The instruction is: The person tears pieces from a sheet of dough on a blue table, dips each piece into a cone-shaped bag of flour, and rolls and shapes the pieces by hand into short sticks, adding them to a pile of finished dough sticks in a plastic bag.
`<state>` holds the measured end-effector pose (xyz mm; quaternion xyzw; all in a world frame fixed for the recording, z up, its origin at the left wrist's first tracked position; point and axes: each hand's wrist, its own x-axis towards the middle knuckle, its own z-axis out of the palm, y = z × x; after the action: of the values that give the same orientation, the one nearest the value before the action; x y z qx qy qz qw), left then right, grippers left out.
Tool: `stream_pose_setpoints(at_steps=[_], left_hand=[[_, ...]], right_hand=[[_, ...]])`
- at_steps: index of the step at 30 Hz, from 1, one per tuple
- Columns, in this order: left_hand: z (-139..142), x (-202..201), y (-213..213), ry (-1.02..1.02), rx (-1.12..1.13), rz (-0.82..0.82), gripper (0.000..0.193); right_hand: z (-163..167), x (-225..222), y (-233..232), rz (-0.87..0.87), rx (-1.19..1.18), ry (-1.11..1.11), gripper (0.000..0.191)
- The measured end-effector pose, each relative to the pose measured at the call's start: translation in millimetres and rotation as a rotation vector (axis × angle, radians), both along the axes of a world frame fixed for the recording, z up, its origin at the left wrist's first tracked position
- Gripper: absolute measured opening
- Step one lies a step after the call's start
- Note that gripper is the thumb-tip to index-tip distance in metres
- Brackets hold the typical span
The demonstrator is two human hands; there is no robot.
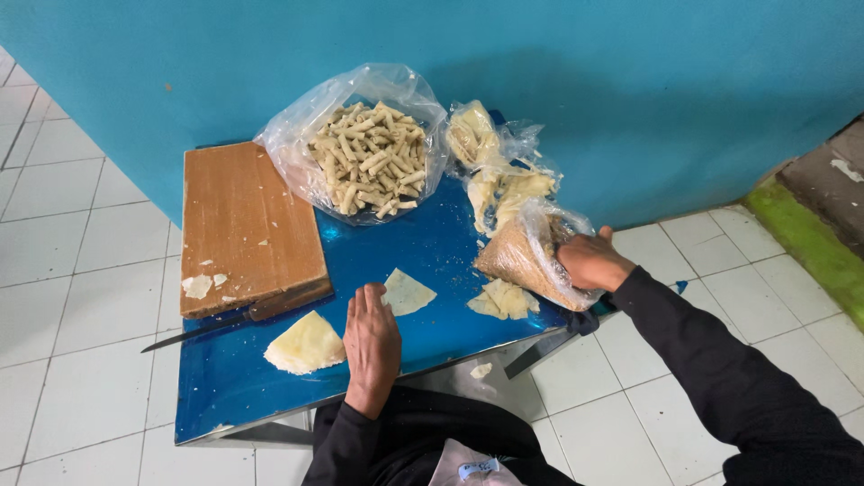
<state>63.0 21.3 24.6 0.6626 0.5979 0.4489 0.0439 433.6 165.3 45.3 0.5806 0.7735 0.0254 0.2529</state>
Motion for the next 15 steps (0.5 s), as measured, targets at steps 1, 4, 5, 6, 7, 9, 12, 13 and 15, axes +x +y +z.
stream_pose_setpoints(at_steps=[1, 4, 5, 6, 7, 9, 12, 13, 15], left_hand=[[0.3, -0.4, 0.2, -0.022, -0.004, 0.004, 0.028], [0.9, -0.9, 0.8, -0.072, 0.006, 0.005, 0.029], [0.9, -1.1, 1.1, -0.077, 0.029, -0.002, 0.029], [1.0, -1.1, 1.5, -0.084, 0.052, -0.008, 0.028], [0.9, -1.1, 1.3, -0.108, 0.040, -0.004, 0.029], [0.7, -0.7, 2.2, -0.154, 0.016, 0.002, 0.029], [0.7, -1.1, 2.5, -0.203, -0.004, 0.000, 0.027], [0.7, -0.8, 3.8, -0.232, -0.009, -0.009, 0.027], [0.8, -0.4, 7.4, -0.287, -0.018, -0.020, 0.027]], right_hand=[[3.9, -0.9, -2.1, 0.005, 0.005, -0.010, 0.018], [29.9, -3.8, -6.6, -0.051, 0.001, 0.118, 0.012], [43.2, -3.3, -7.0, -0.081, 0.000, 0.187, 0.010], [56.5, -3.9, -6.8, -0.077, 0.040, 0.287, 0.011], [67.9, -6.2, -7.6, -0.075, 0.076, 0.388, 0.015], [77.1, -28.3, -8.0, 0.113, 0.126, 0.649, 0.015], [56.1, -96.6, -15.0, 0.344, 0.030, 1.080, 0.009], [41.0, -132.0, -16.4, 0.325, -0.109, 1.225, 0.010], [14.3, -183.1, -31.6, 0.505, 0.163, 1.024, 0.008]])
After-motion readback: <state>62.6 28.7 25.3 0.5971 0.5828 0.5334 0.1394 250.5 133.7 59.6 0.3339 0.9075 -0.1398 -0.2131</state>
